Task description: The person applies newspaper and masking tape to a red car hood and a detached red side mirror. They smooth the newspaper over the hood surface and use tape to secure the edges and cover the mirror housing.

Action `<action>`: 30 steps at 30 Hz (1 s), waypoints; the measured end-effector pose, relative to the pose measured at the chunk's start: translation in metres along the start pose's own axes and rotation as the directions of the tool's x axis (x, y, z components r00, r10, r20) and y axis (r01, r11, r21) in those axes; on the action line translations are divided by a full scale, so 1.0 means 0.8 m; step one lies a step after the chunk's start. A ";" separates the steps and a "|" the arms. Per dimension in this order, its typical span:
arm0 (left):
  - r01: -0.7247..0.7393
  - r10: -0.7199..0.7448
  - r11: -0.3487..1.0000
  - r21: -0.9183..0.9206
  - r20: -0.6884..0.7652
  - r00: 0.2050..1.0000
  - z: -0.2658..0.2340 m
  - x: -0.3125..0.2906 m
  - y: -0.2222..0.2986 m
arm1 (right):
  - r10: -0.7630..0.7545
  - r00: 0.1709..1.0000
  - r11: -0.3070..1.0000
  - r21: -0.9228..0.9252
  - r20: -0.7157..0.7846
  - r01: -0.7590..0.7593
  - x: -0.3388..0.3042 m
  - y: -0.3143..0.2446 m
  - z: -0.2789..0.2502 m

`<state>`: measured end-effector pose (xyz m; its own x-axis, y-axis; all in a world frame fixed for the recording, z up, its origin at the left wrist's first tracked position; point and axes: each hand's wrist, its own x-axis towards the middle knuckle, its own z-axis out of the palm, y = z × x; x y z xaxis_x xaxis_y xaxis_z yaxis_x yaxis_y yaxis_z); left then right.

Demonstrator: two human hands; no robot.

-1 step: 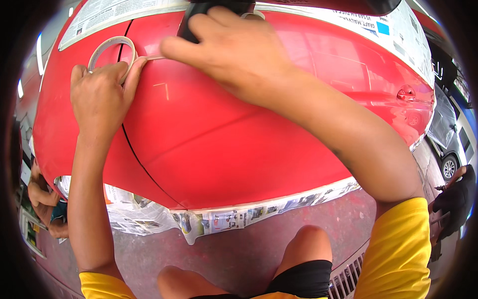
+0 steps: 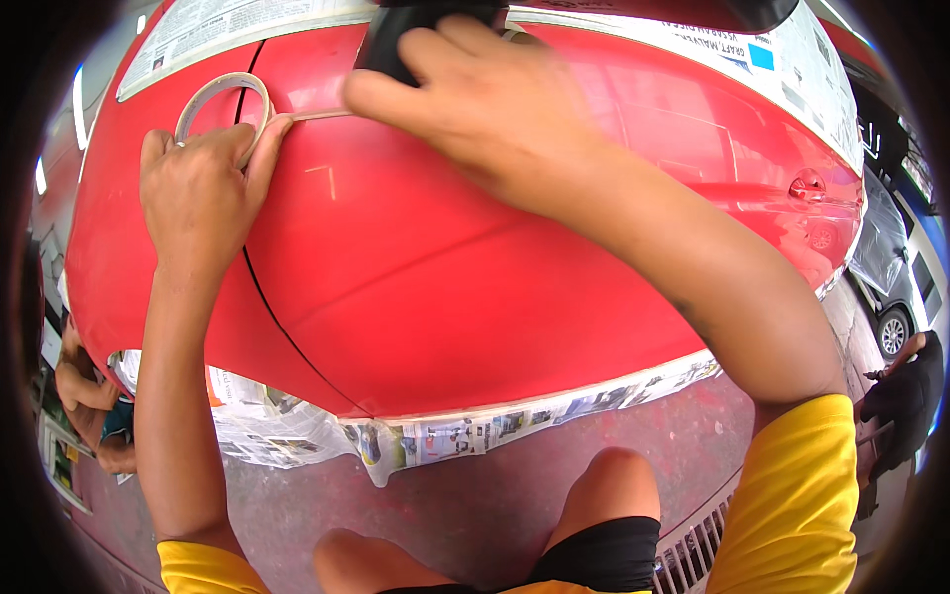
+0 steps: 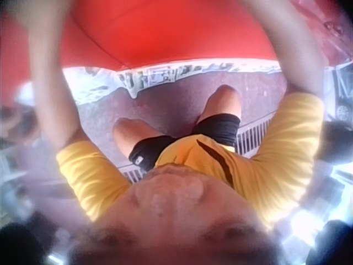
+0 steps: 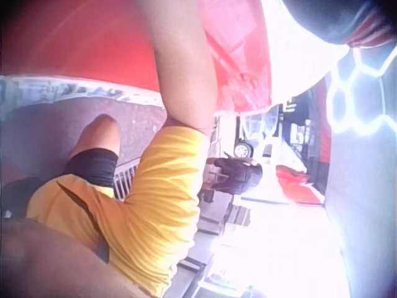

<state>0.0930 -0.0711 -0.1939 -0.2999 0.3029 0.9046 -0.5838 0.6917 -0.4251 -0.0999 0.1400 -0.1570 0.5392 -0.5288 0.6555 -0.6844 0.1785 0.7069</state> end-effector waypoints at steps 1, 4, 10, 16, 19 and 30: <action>-0.002 0.002 1.000 0.006 0.015 1.000 -0.002 0.001 0.000 | -0.001 1.000 1.000 -0.013 0.002 0.001 -0.014 0.010 -0.006; 0.000 0.000 0.999 0.037 -0.009 1.000 -0.002 0.002 -0.003 | 0.010 1.000 0.984 -0.177 -0.018 -0.013 -0.041 0.036 -0.007; -0.007 0.007 0.999 0.039 -0.007 1.000 0.001 0.001 0.000 | -0.062 0.997 0.978 -0.203 -0.041 0.053 -0.075 0.074 -0.041; -0.035 0.034 0.999 0.032 0.011 0.999 -0.005 0.002 0.004 | -0.105 0.991 0.980 -0.179 -0.086 0.088 -0.074 0.070 -0.030; -0.037 0.036 0.998 0.042 0.020 0.999 -0.008 0.005 0.004 | -0.120 0.985 0.983 -0.151 -0.121 0.101 -0.066 0.064 -0.017; -0.035 0.036 0.999 -0.019 0.060 0.998 -0.023 0.017 0.008 | 0.077 0.949 0.991 0.127 -0.306 -0.039 -0.114 0.077 -0.033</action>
<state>0.0989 -0.0503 -0.1839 -0.3654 0.2882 0.8851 -0.5583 0.6930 -0.4561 -0.1780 0.2210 -0.1660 0.6094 -0.2338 0.7576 -0.7618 0.0920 0.6412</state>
